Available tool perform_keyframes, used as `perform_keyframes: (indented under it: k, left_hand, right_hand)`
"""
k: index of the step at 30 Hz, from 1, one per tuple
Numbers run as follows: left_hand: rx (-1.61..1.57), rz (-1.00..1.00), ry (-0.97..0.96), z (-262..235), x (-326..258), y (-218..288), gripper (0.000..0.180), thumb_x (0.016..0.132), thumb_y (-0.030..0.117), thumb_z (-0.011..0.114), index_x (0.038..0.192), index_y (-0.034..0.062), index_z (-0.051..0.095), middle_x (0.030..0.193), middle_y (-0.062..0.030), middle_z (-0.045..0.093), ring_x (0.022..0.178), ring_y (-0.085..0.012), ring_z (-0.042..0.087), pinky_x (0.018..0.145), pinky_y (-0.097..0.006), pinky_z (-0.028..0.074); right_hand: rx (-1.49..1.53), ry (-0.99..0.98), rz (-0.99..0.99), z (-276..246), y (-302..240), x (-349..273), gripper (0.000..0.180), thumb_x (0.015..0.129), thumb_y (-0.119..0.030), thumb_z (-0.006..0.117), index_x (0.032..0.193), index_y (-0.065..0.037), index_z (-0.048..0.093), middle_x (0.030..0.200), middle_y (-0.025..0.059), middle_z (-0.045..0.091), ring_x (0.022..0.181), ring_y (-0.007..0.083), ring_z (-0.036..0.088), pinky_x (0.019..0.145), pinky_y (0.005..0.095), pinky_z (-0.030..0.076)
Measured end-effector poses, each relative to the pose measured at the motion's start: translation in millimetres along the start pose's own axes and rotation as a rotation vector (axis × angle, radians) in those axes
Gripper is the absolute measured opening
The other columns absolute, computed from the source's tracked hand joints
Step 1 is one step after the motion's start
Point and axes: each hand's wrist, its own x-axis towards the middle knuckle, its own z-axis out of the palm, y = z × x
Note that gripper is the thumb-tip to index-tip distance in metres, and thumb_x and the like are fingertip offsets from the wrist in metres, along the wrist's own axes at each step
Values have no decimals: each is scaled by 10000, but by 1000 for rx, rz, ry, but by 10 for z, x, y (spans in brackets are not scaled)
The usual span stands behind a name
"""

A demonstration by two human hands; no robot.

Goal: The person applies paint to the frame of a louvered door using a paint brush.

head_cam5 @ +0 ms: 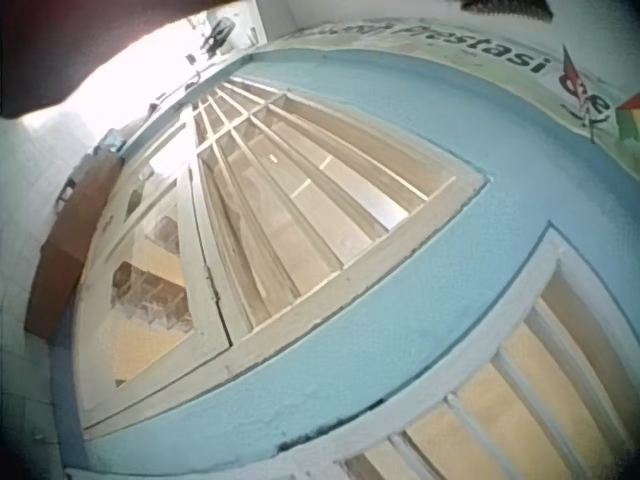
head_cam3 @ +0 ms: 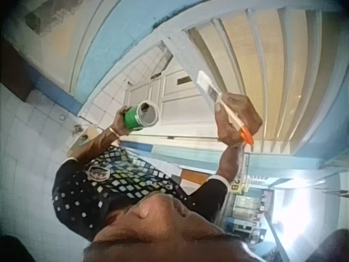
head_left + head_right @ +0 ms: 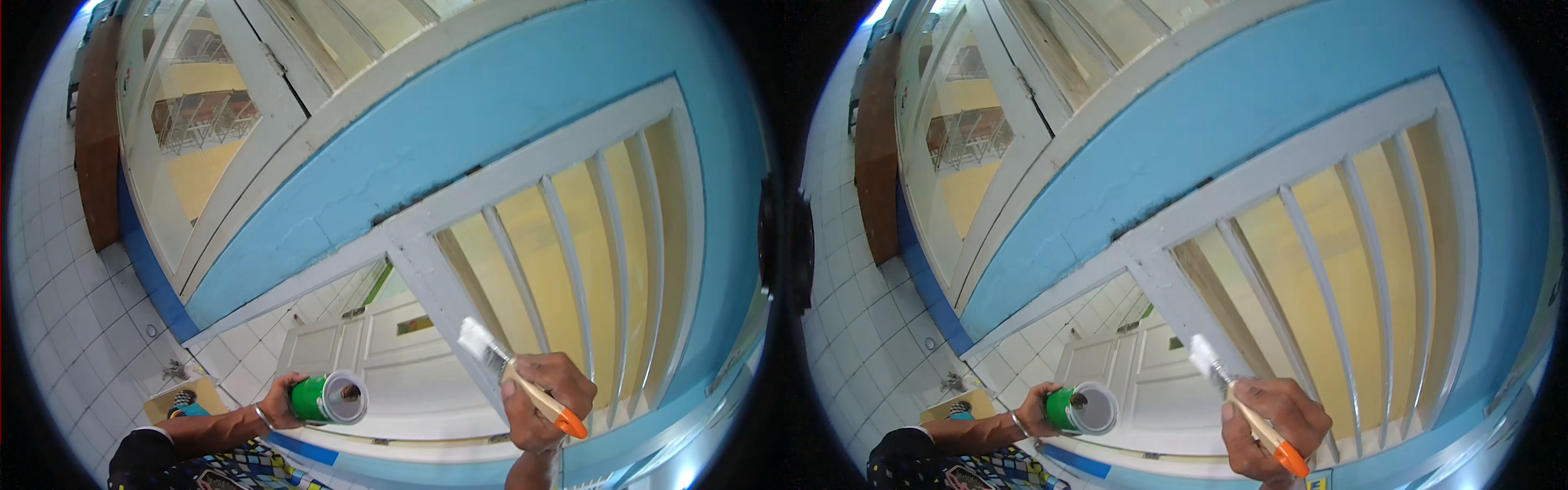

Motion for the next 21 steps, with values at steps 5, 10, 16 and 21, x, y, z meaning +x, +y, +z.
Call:
perform_keyframes:
  k: [5,10,16,21]
  left_hand:
    - [13,27,-34,257,-18,78,484,871,482,626,1173,115,720,1245,-113,712,1159,-364,650,1083,-621,436]
    - [-60,-39,-122,360,-4,120,473,908,410,631,1243,81,685,1240,-124,713,1121,-327,677,1052,-553,489]
    - [-40,-48,-129,335,9,84,467,902,404,646,1232,77,689,1231,-120,716,1129,-307,671,1060,-530,485]
    - [29,-25,-42,312,18,70,484,902,441,624,1221,86,705,1220,-120,724,1120,-309,671,1062,-541,473]
  right_hand:
    - [272,-134,328,215,-74,-497,179,741,26,765,917,34,734,799,167,758,685,240,754,620,305,596]
    - [410,-233,600,668,48,-934,138,818,-20,792,941,33,756,813,149,762,699,176,737,630,288,567]
    - [408,-339,603,1010,119,-1101,144,812,-82,767,941,-18,756,873,129,763,745,256,750,682,325,584]
    - [339,-452,593,1223,211,-1185,154,822,-96,792,941,0,772,880,139,766,742,221,740,677,312,566]
